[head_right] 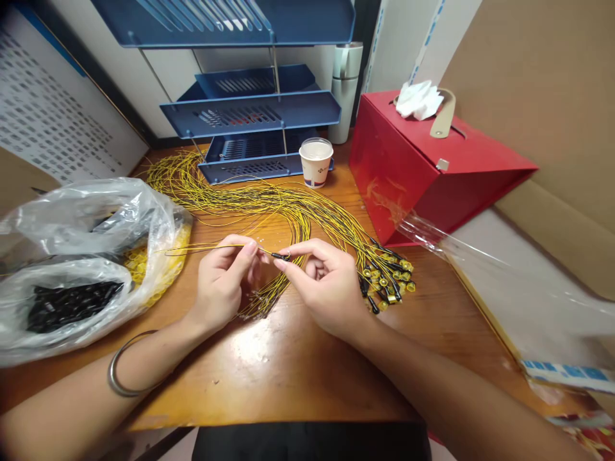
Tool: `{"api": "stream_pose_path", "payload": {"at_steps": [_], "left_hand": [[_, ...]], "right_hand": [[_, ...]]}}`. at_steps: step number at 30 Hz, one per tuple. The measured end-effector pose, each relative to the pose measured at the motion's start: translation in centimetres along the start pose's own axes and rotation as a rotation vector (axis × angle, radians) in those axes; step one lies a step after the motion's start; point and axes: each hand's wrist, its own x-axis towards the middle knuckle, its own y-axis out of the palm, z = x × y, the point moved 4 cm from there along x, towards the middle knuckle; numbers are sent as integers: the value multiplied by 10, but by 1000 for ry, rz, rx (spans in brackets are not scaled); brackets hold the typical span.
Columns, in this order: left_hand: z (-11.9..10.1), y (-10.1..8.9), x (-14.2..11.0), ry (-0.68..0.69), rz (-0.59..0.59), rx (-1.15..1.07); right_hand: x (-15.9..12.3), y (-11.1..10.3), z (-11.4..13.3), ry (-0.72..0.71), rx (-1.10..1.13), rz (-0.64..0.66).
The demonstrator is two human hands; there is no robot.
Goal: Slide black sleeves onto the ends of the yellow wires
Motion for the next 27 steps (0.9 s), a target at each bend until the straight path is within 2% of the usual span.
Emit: {"api": "stream_pose_path", "payload": {"at_steps": [10, 22, 27], "left_hand": [[0, 8, -2, -1, 141, -96], [-3, 7, 0, 33, 137, -14], [-1, 8, 0, 1, 142, -96]], "right_hand": [[0, 0, -1, -10, 3, -3], [-1, -1, 1, -28, 8, 28], [-3, 0, 0, -50, 1, 11]]}}
